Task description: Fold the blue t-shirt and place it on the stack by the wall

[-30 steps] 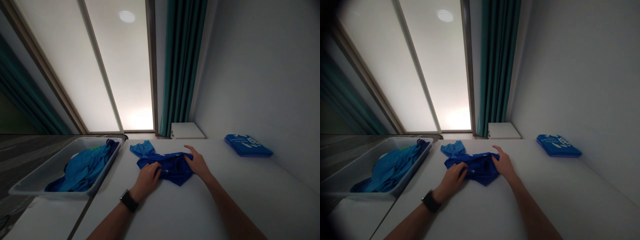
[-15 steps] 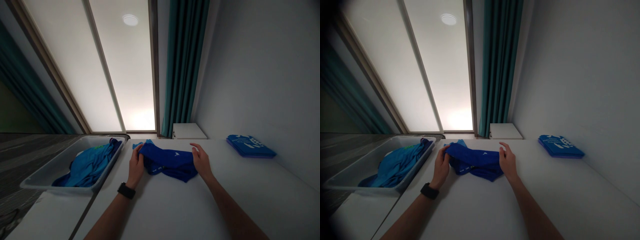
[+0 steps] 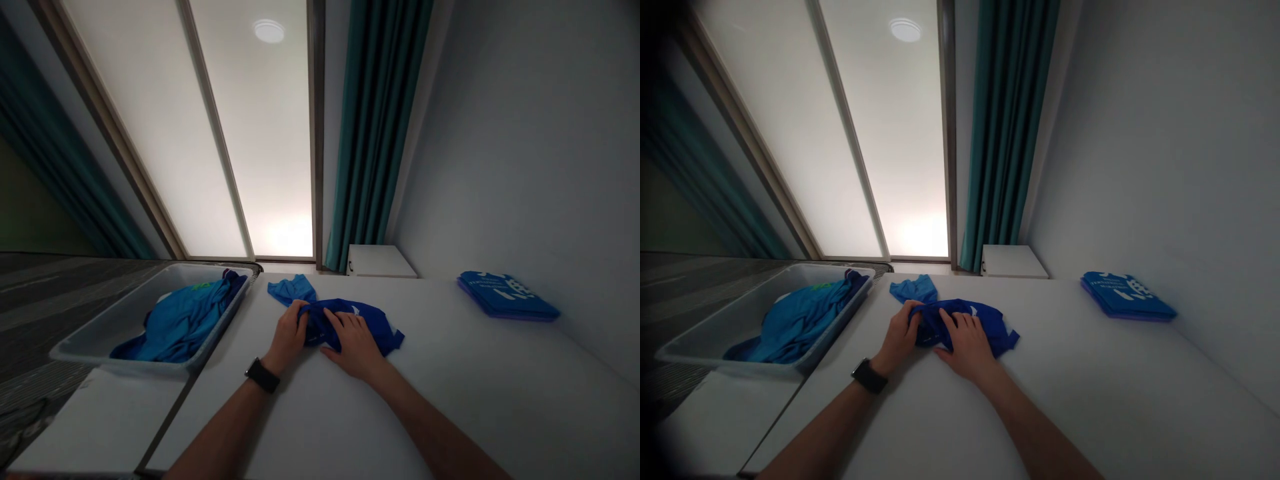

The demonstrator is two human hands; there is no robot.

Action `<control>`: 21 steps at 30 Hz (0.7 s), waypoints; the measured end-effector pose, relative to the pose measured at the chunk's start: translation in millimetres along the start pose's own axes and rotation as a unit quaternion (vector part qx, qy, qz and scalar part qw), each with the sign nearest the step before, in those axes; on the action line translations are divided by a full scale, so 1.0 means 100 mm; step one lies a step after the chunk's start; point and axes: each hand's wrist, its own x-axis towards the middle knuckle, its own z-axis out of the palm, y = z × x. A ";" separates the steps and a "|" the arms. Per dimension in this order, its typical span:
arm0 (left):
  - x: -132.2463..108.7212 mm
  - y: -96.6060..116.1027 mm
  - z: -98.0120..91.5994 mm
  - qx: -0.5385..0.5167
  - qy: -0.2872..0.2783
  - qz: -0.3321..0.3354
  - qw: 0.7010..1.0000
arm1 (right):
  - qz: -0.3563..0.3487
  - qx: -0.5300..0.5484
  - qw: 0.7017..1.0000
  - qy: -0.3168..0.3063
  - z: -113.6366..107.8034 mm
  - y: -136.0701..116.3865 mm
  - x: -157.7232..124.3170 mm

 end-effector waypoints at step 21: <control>0.13 -0.08 -0.06 -0.301 0.158 -0.200 0.919 | 0.113 0.228 0.966 -0.053 -0.39 0.39 -0.01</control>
